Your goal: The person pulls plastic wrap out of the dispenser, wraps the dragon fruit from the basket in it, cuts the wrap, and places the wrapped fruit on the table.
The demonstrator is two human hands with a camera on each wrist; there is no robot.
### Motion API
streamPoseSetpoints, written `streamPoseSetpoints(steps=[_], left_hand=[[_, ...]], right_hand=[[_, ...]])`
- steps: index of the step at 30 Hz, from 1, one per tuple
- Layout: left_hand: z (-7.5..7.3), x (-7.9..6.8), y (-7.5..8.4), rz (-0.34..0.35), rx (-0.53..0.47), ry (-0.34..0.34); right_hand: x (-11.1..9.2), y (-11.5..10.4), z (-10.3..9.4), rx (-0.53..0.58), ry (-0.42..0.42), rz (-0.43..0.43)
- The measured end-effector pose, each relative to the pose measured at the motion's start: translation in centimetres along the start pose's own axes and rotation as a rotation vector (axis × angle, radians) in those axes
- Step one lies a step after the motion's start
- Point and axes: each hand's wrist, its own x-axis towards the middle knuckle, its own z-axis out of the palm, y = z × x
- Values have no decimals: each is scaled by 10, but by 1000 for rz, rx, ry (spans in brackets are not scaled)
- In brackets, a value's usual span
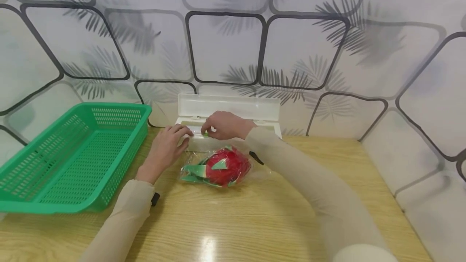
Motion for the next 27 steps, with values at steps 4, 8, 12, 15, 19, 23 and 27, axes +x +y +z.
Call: streamPoseSetpoints(steps=[4,8,12,15,19,23,27], left_hand=[[1,-1,-1,8,6,16],[-1,1,1,6,14,2],[-2,3,3,0,28,-26],[-2,3,3,-8,30,-28],[-4,3,3,-19,17,-24],[-5,3,3,-30,6,-26],[-4,2,2,-33,12,-29]], right_hand=[[0,2,-1,17,29,-39],[-2,8,2,23,72,-69],[-8,14,8,13,93,-84],[-11,15,11,5,108,-81],[-10,13,15,7,147,-92],[-7,10,19,0,172,-115],[-6,9,21,1,170,-103]])
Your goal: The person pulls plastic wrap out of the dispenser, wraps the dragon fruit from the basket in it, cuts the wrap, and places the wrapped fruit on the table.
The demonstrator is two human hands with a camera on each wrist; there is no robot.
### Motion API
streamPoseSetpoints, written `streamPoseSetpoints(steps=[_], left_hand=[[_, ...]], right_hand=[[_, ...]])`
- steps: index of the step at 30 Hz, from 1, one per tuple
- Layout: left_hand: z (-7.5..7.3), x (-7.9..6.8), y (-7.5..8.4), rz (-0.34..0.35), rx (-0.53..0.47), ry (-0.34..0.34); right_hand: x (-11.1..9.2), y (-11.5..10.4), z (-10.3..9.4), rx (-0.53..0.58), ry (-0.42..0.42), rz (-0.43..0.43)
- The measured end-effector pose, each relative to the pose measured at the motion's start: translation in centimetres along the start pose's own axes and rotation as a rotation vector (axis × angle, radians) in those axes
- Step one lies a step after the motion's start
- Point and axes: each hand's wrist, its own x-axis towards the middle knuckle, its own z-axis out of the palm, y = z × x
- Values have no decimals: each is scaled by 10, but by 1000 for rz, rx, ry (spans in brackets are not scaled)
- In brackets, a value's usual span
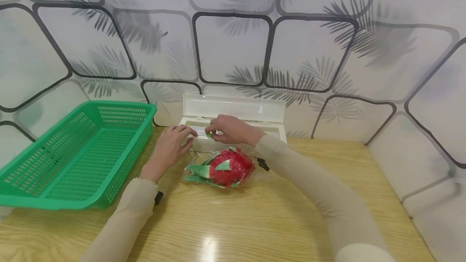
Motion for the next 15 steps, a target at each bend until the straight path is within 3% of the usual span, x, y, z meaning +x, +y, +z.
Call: streamPoseSetpoints(steps=[15], left_hand=[[0,0,-3,8,2,-17]], right_hand=[[-10,0,-2,5,11,14]])
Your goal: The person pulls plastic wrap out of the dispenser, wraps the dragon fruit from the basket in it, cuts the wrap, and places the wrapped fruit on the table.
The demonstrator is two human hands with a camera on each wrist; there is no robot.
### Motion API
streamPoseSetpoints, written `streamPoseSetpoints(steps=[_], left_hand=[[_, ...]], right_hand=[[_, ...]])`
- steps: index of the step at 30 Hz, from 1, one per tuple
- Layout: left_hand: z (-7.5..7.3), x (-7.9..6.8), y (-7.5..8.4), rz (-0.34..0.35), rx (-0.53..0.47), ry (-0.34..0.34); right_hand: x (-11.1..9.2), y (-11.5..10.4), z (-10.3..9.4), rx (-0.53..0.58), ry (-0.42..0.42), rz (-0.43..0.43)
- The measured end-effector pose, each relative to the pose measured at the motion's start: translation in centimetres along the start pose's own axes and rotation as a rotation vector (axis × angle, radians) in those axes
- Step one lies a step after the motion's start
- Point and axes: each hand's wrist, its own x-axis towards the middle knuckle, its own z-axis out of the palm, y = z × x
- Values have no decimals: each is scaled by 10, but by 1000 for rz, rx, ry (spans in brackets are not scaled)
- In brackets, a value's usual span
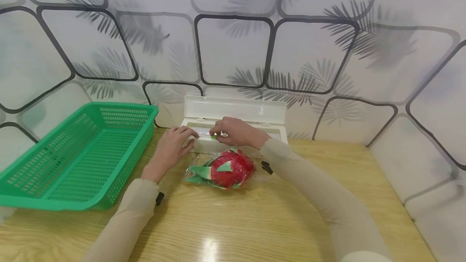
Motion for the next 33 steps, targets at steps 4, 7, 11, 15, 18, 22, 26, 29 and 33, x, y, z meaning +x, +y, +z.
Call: streamPoseSetpoints(steps=[4,7,11,15,18,22,26,29,33], left_hand=[[0,-1,-1,-6,-10,3],[0,-2,-1,-9,-17,12],[0,-2,-1,-7,-26,17],[0,-2,0,-4,-21,12],[0,-2,0,-1,-17,14],[0,-1,0,2,-19,21],[1,-1,-1,-5,-22,14],[1,-1,-1,-6,-25,10],[1,0,0,0,-37,10]], right_hand=[[-2,-1,-1,2,-8,20],[-4,-2,-1,-4,-7,32],[-6,-2,-1,-23,-5,38],[-8,-3,-1,-32,-4,37],[-10,-2,0,-46,-4,42],[-13,-2,-1,-73,-9,54],[-16,-3,-3,-83,-10,61],[-20,-3,-4,-86,-4,67],[-25,-4,-5,-85,7,85]])
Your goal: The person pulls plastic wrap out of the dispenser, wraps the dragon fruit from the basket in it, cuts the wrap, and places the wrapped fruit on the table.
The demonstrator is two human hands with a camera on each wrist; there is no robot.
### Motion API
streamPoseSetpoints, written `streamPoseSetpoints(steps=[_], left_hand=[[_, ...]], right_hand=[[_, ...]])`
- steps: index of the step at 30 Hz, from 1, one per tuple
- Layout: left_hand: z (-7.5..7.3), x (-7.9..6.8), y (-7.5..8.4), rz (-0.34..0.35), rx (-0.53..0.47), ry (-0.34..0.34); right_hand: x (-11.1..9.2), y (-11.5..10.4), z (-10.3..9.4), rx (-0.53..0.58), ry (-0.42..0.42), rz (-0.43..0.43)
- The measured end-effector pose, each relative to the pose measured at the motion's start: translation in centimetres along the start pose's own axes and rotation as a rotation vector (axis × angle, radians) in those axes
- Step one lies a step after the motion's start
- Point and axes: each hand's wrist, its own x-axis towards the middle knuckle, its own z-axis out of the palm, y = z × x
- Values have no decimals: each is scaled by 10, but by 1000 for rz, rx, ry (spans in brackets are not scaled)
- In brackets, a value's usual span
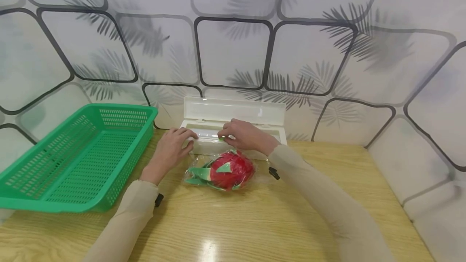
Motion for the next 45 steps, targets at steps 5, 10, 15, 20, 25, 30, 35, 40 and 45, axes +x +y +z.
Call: streamPoseSetpoints(steps=[5,10,15,20,25,30,35,40,45], left_hand=[[-1,-1,2,1,2,7],[-2,-2,2,1,9,8],[-2,-2,1,-2,12,1],[0,-2,1,1,18,18],[0,-1,3,22,9,33],[-8,0,6,-10,-62,-11],[-19,4,8,-104,-112,-28],[-21,4,12,-78,-68,-2],[-13,6,16,68,-23,-99]], right_hand=[[-5,-2,0,14,13,29],[-7,-5,2,3,23,48],[-9,-6,4,-30,48,55],[-14,-6,5,-89,86,56],[-19,-7,5,-205,117,4],[-20,-9,8,-376,136,-78],[-20,-10,9,-461,123,-104],[-23,-11,9,-481,107,-127],[-21,-11,10,-494,92,-121]])
